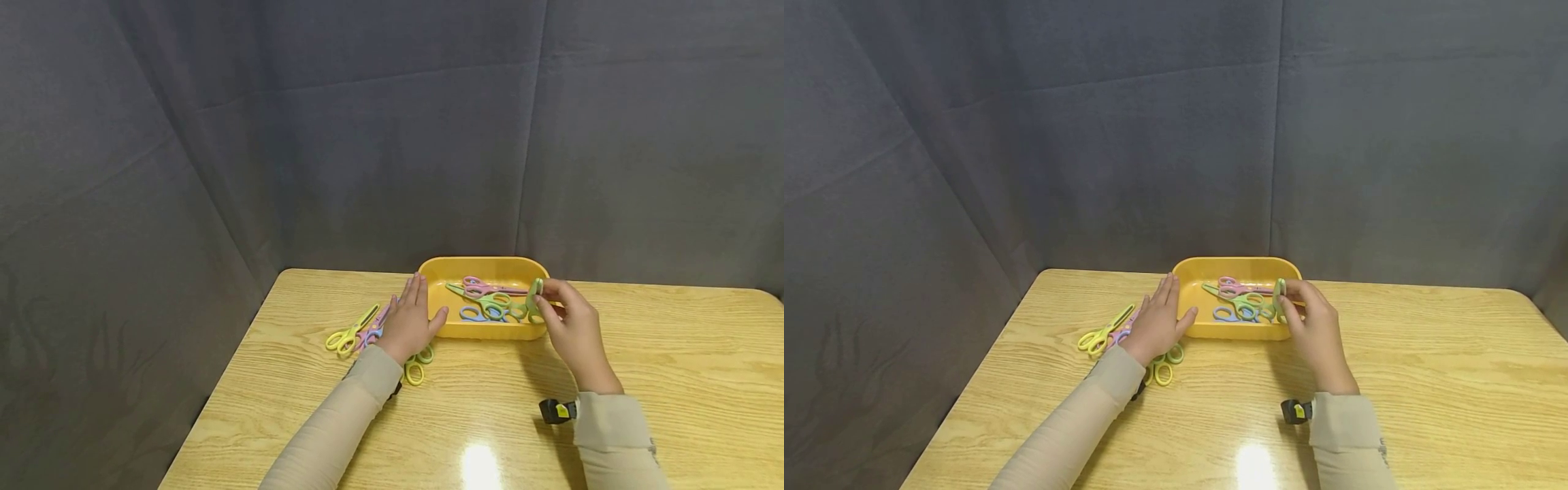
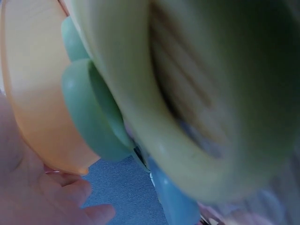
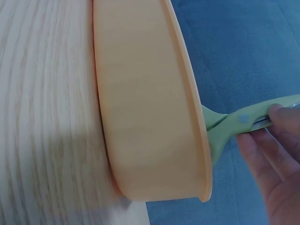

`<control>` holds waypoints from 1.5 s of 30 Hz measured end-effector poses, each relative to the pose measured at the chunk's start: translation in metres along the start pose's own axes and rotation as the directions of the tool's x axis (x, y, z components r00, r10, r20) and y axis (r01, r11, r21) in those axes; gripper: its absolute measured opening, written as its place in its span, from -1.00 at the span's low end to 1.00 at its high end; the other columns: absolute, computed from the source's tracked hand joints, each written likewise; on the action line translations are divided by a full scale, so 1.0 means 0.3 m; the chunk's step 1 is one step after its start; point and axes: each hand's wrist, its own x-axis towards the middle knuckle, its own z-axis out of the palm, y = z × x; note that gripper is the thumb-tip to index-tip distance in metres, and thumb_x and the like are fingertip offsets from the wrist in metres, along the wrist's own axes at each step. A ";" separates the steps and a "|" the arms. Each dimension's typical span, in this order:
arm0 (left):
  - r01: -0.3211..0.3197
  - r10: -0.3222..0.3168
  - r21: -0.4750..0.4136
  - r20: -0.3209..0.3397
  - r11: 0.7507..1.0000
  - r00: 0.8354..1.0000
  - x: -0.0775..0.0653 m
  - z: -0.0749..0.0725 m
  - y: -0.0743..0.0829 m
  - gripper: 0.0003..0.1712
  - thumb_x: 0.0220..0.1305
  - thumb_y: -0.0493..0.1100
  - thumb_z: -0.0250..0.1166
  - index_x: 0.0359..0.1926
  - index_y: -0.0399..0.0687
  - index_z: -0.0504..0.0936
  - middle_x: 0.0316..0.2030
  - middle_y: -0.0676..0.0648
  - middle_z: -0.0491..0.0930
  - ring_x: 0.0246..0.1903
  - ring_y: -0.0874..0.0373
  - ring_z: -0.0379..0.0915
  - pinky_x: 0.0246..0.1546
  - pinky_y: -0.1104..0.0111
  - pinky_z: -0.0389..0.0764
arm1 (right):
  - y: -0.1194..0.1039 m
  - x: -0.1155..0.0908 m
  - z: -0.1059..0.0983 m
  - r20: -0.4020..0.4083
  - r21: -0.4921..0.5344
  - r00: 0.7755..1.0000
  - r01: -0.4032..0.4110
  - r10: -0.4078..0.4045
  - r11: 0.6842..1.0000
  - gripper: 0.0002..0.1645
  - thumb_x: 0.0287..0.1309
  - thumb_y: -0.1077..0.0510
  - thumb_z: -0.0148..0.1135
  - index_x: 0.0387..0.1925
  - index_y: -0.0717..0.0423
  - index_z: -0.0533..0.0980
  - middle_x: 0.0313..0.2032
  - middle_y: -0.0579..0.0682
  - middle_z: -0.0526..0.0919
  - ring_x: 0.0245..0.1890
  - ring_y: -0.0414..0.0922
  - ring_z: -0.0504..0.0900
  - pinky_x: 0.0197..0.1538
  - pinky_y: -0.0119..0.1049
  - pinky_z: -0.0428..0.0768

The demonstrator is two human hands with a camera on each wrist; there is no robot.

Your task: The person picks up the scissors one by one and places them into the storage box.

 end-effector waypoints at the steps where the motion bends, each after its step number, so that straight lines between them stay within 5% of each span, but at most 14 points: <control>1: 0.001 -0.001 0.003 0.001 1.000 1.000 0.002 0.003 -0.001 -0.09 0.57 0.29 -0.13 0.61 -0.20 -0.12 0.61 -0.15 -0.22 0.59 -0.04 -0.29 0.51 -0.07 -0.08 | 0.001 0.000 -0.001 0.005 -0.006 1.000 -0.005 0.005 1.000 -0.81 0.31 0.42 0.25 -0.05 0.35 0.57 -0.18 0.19 0.69 -0.17 -0.29 0.59 -0.09 -0.79 0.42; 8: 0.008 -0.008 0.002 0.002 1.000 1.000 0.003 0.001 0.003 -0.09 0.57 0.29 -0.11 0.61 -0.20 -0.12 0.61 -0.15 -0.23 0.59 -0.02 -0.32 0.52 -0.07 -0.09 | 0.014 0.001 0.002 0.042 -0.014 0.998 -0.038 0.039 0.999 -0.81 0.35 0.37 0.23 -0.03 0.33 0.56 -0.19 0.19 0.71 -0.16 -0.17 0.65 -0.15 -0.78 0.43; 18: -0.003 0.003 0.012 -0.009 1.000 1.000 -0.004 -0.002 0.006 -0.07 0.55 0.31 -0.14 0.61 -0.22 -0.09 0.61 -0.18 -0.16 0.59 -0.01 -0.31 0.50 -0.08 -0.04 | 0.019 -0.006 0.010 0.133 0.008 0.987 -0.088 0.086 0.996 -0.80 0.36 0.37 0.21 -0.02 0.33 0.54 -0.17 0.19 0.67 -0.15 -0.59 0.42 -0.15 -0.76 0.43; 25: 0.004 -0.004 0.015 -0.002 1.000 1.000 0.002 0.002 0.003 -0.07 0.56 0.32 -0.15 0.61 -0.20 -0.12 0.61 -0.15 -0.20 0.59 0.02 -0.35 0.51 -0.07 -0.06 | 0.023 -0.003 0.011 0.181 0.019 0.975 -0.134 0.129 0.991 -0.77 0.43 0.29 0.17 0.04 0.31 0.51 -0.13 0.19 0.66 -0.14 -0.47 0.47 -0.14 -0.75 0.43; 31: 0.001 -0.001 -0.003 -0.008 1.000 1.000 0.002 0.000 0.005 -0.08 0.56 0.29 -0.11 0.61 -0.22 -0.10 0.61 -0.17 -0.18 0.59 0.00 -0.33 0.51 -0.08 -0.05 | 0.022 0.001 0.017 0.207 0.005 0.962 -0.184 0.179 0.983 -0.69 0.50 0.19 0.09 0.13 0.30 0.47 -0.09 0.20 0.65 -0.07 -0.17 0.55 -0.12 -0.70 0.42; 45: 0.003 -0.003 0.005 -0.014 1.000 1.000 -0.009 -0.008 0.012 -0.07 0.56 0.29 -0.11 0.61 -0.23 -0.11 0.61 -0.19 -0.16 0.59 -0.01 -0.30 0.50 -0.08 -0.03 | 0.018 0.024 0.051 0.141 -0.062 0.968 -0.203 0.209 0.977 -0.65 0.42 0.18 0.20 0.11 0.33 0.49 -0.16 0.23 0.65 -0.14 0.09 0.64 -0.22 -0.65 0.43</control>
